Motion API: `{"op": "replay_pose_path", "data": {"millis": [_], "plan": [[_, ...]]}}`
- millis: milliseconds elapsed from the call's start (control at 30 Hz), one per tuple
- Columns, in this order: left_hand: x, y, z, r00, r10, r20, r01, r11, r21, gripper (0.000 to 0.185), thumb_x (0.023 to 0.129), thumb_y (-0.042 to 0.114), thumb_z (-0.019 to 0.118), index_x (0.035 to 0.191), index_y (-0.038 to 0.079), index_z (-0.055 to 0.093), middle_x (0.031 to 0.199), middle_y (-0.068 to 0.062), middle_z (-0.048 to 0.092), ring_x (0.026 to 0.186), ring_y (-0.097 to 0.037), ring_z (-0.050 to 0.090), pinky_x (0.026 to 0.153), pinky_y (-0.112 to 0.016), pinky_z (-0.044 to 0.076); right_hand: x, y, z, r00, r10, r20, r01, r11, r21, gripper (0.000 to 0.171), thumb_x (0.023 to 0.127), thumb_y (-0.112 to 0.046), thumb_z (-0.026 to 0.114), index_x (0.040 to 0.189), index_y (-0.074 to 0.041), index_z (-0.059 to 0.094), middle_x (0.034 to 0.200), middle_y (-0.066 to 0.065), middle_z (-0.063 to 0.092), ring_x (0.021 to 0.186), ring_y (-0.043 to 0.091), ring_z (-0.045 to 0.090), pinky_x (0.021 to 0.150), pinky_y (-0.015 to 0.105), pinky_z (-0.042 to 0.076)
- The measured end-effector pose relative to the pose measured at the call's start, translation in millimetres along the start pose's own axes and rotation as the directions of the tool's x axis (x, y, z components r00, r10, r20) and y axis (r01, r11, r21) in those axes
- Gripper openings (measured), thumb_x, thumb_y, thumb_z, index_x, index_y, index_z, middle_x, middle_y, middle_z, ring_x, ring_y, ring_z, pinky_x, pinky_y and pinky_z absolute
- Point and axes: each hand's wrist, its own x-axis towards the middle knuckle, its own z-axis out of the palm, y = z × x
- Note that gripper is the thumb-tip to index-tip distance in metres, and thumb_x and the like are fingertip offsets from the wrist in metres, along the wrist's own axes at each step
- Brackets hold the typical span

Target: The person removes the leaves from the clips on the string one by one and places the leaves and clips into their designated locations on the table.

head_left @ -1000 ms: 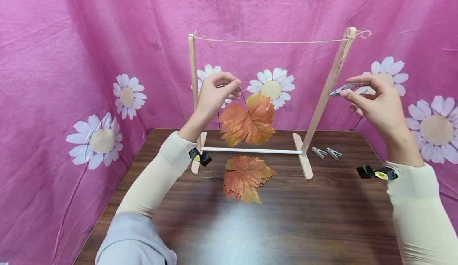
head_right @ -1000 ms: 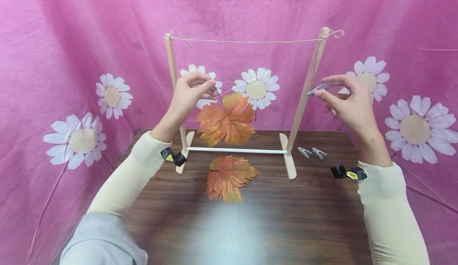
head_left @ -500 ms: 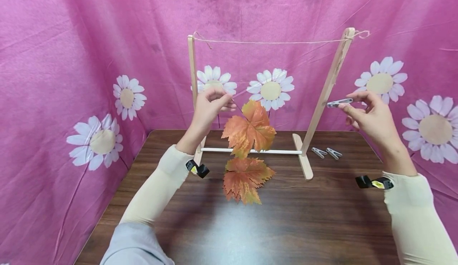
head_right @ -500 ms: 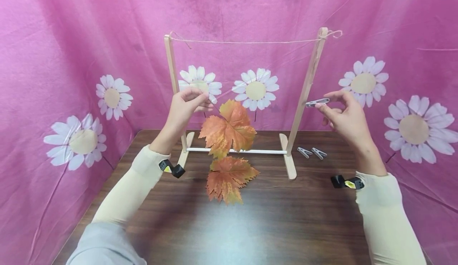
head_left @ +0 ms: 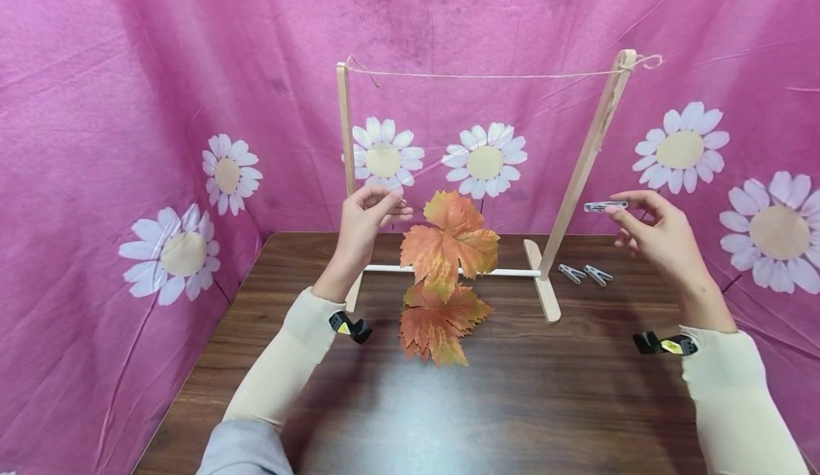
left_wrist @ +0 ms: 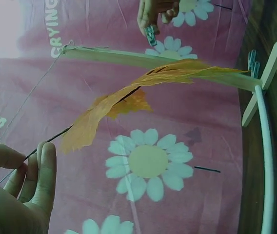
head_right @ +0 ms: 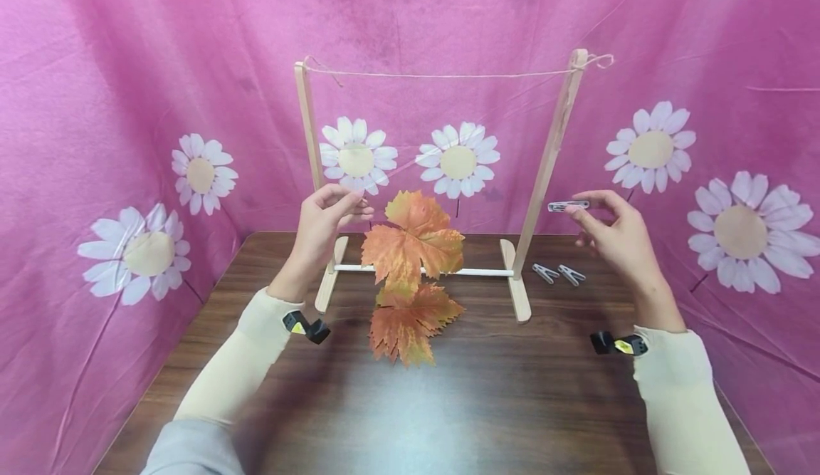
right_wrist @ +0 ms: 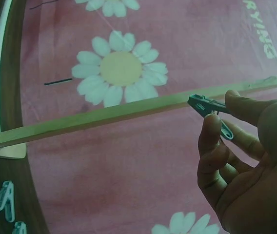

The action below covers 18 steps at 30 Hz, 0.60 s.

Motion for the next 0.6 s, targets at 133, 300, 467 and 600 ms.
{"op": "replay_pose_path", "data": {"millis": [133, 300, 467, 600], "plan": [[-7.5, -9.3, -6.2, 1.000, -0.013, -0.027, 0.012, 0.999, -0.030, 0.005, 0.091, 0.000, 0.064, 0.090, -0.004, 0.061, 0.077, -0.011, 0.071, 0.072, -0.023, 0.073, 0.079, -0.048, 0.059, -2, 10, 3, 0.999, 0.034, 0.000, -0.034, 0.999, -0.019, 0.034, 0.093, -0.030, 0.067, 0.122, -0.013, 0.059, 0.065, -0.012, 0.062, 0.049, 0.005, 0.061, 0.040, 0.026, 0.047], [-16.8, -24.0, -12.7, 0.997, -0.055, -0.054, 0.051, 0.997, -0.061, 0.006, 0.091, 0.000, 0.064, 0.092, -0.005, 0.060, 0.078, -0.012, 0.070, 0.073, -0.024, 0.073, 0.076, -0.043, 0.061, -5, 25, 6, 0.998, 0.049, 0.028, -0.048, 0.998, -0.039, 0.031, 0.094, -0.032, 0.065, 0.121, -0.019, 0.059, 0.066, -0.013, 0.062, 0.050, 0.008, 0.062, 0.041, 0.027, 0.048], [-25.2, -41.3, -15.3, 0.992, -0.099, -0.078, 0.092, 0.992, -0.089, 0.007, 0.091, 0.000, 0.064, 0.092, -0.005, 0.060, 0.077, -0.012, 0.070, 0.071, -0.023, 0.073, 0.075, -0.040, 0.061, -8, 41, 9, 0.996, 0.070, 0.060, -0.066, 0.996, -0.061, 0.041, 0.095, -0.036, 0.062, 0.129, -0.014, 0.059, 0.073, -0.021, 0.064, 0.053, 0.007, 0.062, 0.042, 0.028, 0.049], [-32.2, -56.3, -18.3, 0.986, -0.127, -0.105, 0.116, 0.988, -0.106, 0.005, 0.091, -0.001, 0.064, 0.090, -0.004, 0.059, 0.077, -0.013, 0.070, 0.070, -0.023, 0.073, 0.074, -0.039, 0.061, -12, 53, 12, 0.993, 0.095, 0.071, -0.088, 0.991, -0.096, 0.044, 0.094, -0.036, 0.065, 0.126, -0.007, 0.058, 0.069, -0.019, 0.062, 0.051, 0.008, 0.060, 0.042, 0.029, 0.048]]}}
